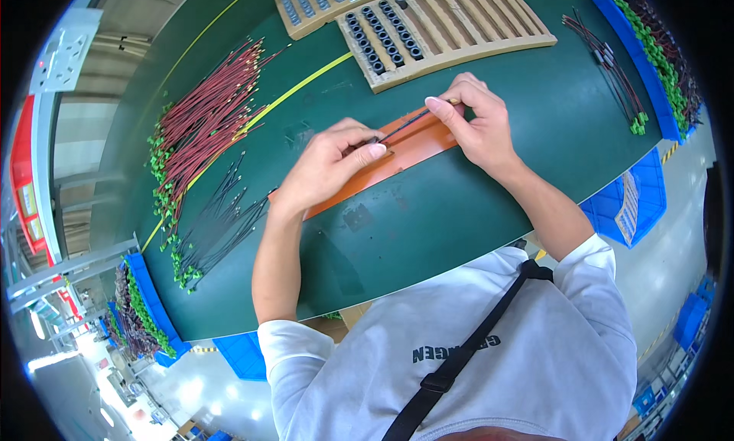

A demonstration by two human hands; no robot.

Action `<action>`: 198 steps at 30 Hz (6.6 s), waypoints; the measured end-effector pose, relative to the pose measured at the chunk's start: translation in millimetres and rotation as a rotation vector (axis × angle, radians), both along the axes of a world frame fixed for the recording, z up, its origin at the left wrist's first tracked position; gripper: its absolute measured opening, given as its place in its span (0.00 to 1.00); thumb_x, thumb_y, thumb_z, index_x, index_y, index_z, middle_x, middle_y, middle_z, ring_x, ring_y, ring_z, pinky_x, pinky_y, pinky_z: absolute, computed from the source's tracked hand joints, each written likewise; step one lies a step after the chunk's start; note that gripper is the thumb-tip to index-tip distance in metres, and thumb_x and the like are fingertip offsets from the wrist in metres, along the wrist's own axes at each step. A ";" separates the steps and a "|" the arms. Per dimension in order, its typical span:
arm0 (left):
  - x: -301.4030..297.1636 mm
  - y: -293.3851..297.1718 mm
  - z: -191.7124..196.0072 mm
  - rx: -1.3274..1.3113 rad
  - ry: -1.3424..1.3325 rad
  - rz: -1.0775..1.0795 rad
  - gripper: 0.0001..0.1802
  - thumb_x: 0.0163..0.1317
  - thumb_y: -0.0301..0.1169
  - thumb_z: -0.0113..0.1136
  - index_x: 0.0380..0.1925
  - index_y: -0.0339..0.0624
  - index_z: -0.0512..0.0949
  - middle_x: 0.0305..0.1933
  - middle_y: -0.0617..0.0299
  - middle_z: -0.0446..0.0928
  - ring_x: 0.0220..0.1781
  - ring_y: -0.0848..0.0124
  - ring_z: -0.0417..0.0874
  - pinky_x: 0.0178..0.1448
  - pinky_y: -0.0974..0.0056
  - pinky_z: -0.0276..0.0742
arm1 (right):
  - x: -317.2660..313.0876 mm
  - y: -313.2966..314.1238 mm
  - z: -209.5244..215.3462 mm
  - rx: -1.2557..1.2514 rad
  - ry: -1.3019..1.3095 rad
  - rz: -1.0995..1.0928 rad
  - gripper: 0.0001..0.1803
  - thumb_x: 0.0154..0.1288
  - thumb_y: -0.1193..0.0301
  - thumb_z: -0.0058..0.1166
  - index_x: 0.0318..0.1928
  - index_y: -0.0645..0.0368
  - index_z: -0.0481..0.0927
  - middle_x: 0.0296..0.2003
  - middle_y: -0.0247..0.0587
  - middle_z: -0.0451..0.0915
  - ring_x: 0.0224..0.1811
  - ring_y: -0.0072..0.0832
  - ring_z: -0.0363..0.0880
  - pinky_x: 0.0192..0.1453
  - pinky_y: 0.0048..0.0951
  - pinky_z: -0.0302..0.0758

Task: The person assembles wire harnesses by inserting green connectors into red and black wires, then securing them with a black cylindrical component. They repeat this process for multiple wires, placing the finished assemblies into a blue bin.

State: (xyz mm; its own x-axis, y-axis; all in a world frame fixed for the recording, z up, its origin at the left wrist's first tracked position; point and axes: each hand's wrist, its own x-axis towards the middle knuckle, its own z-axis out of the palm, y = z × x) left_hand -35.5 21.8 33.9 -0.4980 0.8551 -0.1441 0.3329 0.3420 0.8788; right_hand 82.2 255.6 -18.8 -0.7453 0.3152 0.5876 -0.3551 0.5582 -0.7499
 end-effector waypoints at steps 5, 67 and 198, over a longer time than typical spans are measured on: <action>19.2 -25.2 3.5 0.168 -0.019 0.052 0.16 0.70 0.31 0.64 0.52 0.32 0.83 0.35 0.62 0.80 0.36 0.75 0.77 0.43 0.68 0.74 | -0.7 -2.9 48.2 0.360 0.404 0.108 0.10 0.56 0.71 0.74 0.30 0.56 0.82 0.23 0.32 0.74 0.27 0.31 0.70 0.39 0.33 0.66; 78.0 -4.8 -50.6 0.432 0.809 -0.061 0.14 0.53 0.21 0.74 0.40 0.40 0.85 0.50 0.55 0.82 0.50 0.58 0.84 0.51 0.55 0.77 | 84.5 289.1 6.6 0.574 -0.666 -0.759 0.18 0.67 0.60 0.64 0.50 0.59 0.84 0.44 0.46 0.85 0.49 0.48 0.83 0.54 0.47 0.78; -48.0 -312.9 5.4 -0.467 0.578 0.381 0.13 0.56 0.22 0.71 0.43 0.36 0.86 0.37 0.53 0.82 0.41 0.55 0.85 0.46 0.58 0.80 | -178.6 121.4 -40.0 0.070 -0.294 -0.017 0.19 0.78 0.62 0.57 0.55 0.67 0.79 0.38 0.38 0.84 0.40 0.20 0.80 0.49 0.23 0.77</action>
State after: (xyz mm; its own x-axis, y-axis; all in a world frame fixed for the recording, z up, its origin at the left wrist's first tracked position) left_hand -83.5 -291.1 39.3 -0.8454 0.5289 -0.0751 0.4756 0.8092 0.3448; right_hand -96.3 377.0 -58.8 -0.8813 0.2960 0.3684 -0.1187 0.6159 -0.7788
